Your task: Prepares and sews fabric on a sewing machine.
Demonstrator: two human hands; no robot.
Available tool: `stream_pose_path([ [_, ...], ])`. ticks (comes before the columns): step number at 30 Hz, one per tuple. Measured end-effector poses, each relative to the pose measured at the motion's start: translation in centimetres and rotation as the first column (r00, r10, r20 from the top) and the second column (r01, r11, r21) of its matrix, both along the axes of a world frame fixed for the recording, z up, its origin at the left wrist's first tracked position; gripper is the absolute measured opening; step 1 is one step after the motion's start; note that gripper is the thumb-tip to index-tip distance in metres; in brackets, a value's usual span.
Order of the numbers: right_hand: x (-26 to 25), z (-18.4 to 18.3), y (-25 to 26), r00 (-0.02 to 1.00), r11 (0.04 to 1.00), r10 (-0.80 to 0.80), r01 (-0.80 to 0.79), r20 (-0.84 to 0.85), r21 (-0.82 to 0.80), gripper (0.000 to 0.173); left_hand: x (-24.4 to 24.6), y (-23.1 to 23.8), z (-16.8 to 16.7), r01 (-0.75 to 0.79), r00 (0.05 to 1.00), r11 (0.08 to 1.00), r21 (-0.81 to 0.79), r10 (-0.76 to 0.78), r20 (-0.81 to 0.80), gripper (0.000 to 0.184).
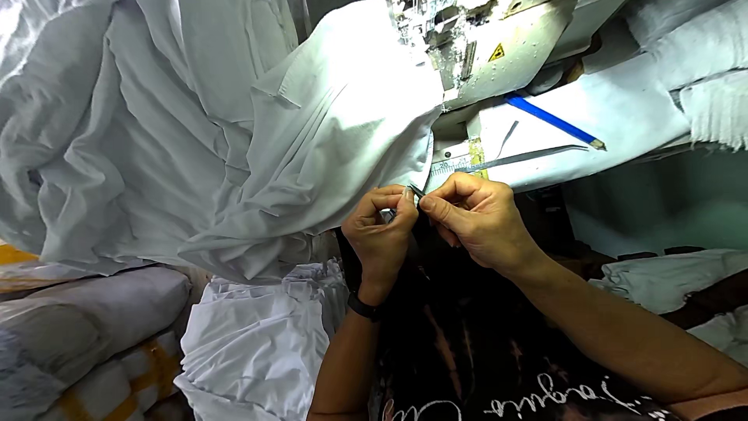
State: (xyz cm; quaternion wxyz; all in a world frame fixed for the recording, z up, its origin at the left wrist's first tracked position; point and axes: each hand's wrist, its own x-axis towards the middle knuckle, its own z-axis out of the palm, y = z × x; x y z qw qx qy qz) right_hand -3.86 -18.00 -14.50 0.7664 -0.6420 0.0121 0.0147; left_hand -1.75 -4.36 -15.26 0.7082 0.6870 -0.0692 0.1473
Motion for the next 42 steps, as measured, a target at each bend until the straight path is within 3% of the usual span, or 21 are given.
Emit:
stream_pose_path([
  [4, 0.3, -0.1, -0.4, 1.000, 0.999, -0.012, 0.013, 0.016, -0.030, 0.011, 0.2, 0.3, -0.1, 0.054, 0.997, 0.998, -0.035, -0.056, -0.059, 0.011],
  [7, 1.1, 0.4, -1.4, 0.998, 0.996, 0.034, -0.029, -0.060, 0.082, 0.009, 0.6, 1.1, 0.4, 0.180, 0.975, 0.983, -0.016, -0.181, -0.131, 0.011],
  [9, 1.5, 0.6, -2.2, 0.995, 0.990, 0.061, -0.050, -0.076, 0.134, 0.008, 0.8, 1.4, 0.8, 0.183, 0.959, 0.980, -0.072, -0.194, -0.207, 0.009],
  [11, 1.8, 0.7, -3.1, 0.994, 0.992, 0.105, -0.102, -0.030, 0.076, 0.007, 0.9, 1.7, 1.2, 0.203, 0.934, 0.973, -0.112, -0.226, -0.276, 0.008],
  [14, 2.2, 1.2, -4.0, 0.983, 0.978, 0.185, -0.184, 0.006, -0.101, 0.028, 0.9, 2.2, 1.4, 0.269, 0.908, 0.961, -0.061, -0.275, -0.316, 0.006],
  [16, 2.5, 1.6, -3.8, 0.972, 0.961, 0.233, -0.227, 0.024, -0.158, 0.020, 0.9, 2.3, 1.5, 0.319, 0.900, 0.948, 0.002, -0.303, -0.312, 0.005],
  [18, 2.7, 1.8, -3.2, 0.976, 0.966, 0.211, -0.200, 0.052, -0.164, 0.002, 1.1, 2.5, 1.4, 0.365, 0.890, 0.930, 0.032, -0.339, -0.304, 0.005],
  [21, 2.8, 1.8, -2.6, 0.987, 0.992, 0.090, -0.076, 0.134, -0.105, 0.009, 1.4, 3.4, 1.2, 0.423, 0.847, 0.906, -0.021, -0.404, -0.345, 0.002],
  [24, 3.0, 2.3, -2.6, 0.984, 0.997, 0.023, -0.010, 0.175, -0.076, 0.011, 1.4, 3.6, 1.0, 0.312, 0.856, 0.924, -0.222, -0.375, -0.356, 0.008],
  [26, 2.9, 2.6, -2.5, 0.978, 0.991, 0.045, -0.018, 0.206, -0.132, 0.009, 1.4, 3.0, 1.3, 0.252, 0.861, 0.870, -0.425, -0.402, -0.313, 0.013],
  [29, 2.8, 3.0, -2.0, 0.953, 0.976, 0.079, -0.013, 0.294, -0.219, 0.008, 1.5, 2.1, 1.7, 0.277, 0.813, 0.685, -0.674, -0.541, -0.216, 0.017],
  [34, 2.8, 3.8, -1.5, 0.932, 0.978, 0.094, -0.022, 0.349, -0.207, 0.008, 1.8, 1.3, 0.9, 0.368, 0.621, 0.403, -0.838, -0.777, -0.101, 0.017],
  [42, 2.7, 4.0, -1.7, 0.953, 0.995, 0.072, -0.049, 0.294, -0.083, 0.008, 2.0, 1.0, 0.2, 0.364, 0.500, 0.296, -0.883, -0.862, -0.082, 0.015],
])
